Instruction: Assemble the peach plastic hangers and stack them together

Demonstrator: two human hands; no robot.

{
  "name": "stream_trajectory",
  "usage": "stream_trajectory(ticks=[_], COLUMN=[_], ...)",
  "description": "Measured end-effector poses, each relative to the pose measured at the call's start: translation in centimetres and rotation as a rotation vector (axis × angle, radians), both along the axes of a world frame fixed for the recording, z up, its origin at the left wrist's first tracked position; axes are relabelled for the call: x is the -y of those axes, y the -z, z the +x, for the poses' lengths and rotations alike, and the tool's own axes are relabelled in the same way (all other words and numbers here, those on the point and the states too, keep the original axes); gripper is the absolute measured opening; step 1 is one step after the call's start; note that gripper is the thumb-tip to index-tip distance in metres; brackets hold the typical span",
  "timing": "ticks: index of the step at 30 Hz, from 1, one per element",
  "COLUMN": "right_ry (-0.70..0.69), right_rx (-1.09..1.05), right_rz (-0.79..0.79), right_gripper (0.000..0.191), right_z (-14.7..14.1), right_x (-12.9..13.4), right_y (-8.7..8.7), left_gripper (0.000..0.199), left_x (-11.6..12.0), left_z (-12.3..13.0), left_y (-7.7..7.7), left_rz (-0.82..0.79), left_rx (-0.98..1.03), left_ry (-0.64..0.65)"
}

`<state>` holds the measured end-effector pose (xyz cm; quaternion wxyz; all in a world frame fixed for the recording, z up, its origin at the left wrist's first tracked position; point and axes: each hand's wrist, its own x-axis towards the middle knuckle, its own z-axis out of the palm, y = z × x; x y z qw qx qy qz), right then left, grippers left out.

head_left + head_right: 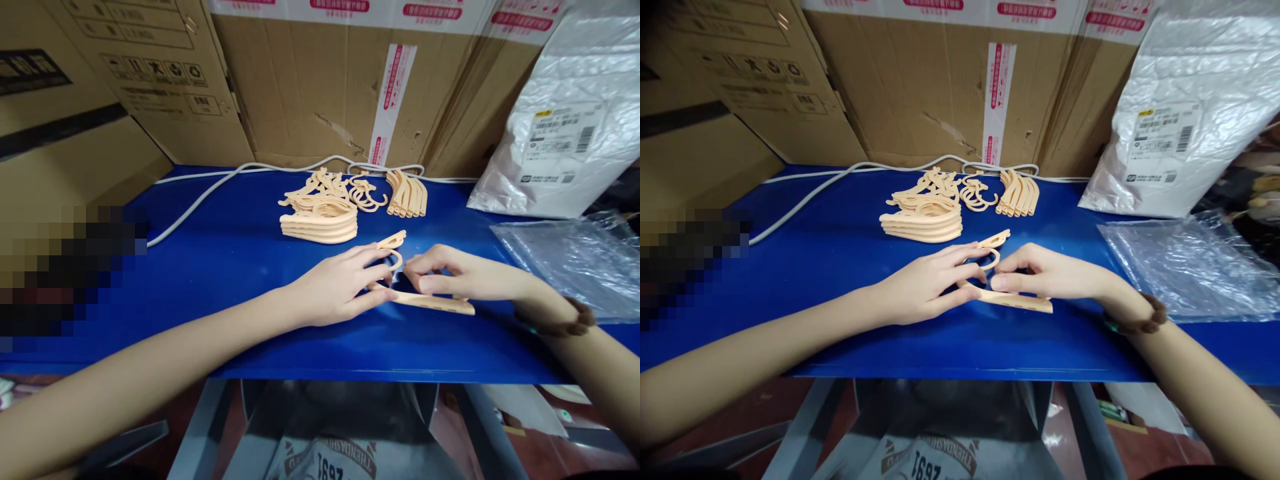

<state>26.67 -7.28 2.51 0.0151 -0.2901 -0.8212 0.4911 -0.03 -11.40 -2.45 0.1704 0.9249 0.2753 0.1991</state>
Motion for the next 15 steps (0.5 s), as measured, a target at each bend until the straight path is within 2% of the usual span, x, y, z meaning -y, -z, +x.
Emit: stream_trajectory(ticks=[4, 8, 12, 15], right_ry=[0.114, 0.314, 0.337, 0.303], right_rx=[-0.056, -0.099, 0.204, 0.381], right_rz=[0.091, 0.359, 0.794, 0.86], right_gripper=[0.057, 0.053, 0.063, 0.058], right_z=[-0.9, -0.8, 0.3, 1.0], right_x=[0.7, 0.8, 0.0, -0.6], right_y=[-0.1, -0.9, -1.0, -0.6], left_gripper=[0.05, 0.05, 0.047, 0.045], left_x=[0.1, 0.2, 0.2, 0.2], left_z=[0.2, 0.3, 0.2, 0.2], left_y=[0.4, 0.6, 0.5, 0.5], left_rz=[0.085, 0.143, 0.183, 0.198], left_rx=[-0.065, -0.111, -0.137, -0.138], left_ry=[-0.029, -0.043, -0.038, -0.032])
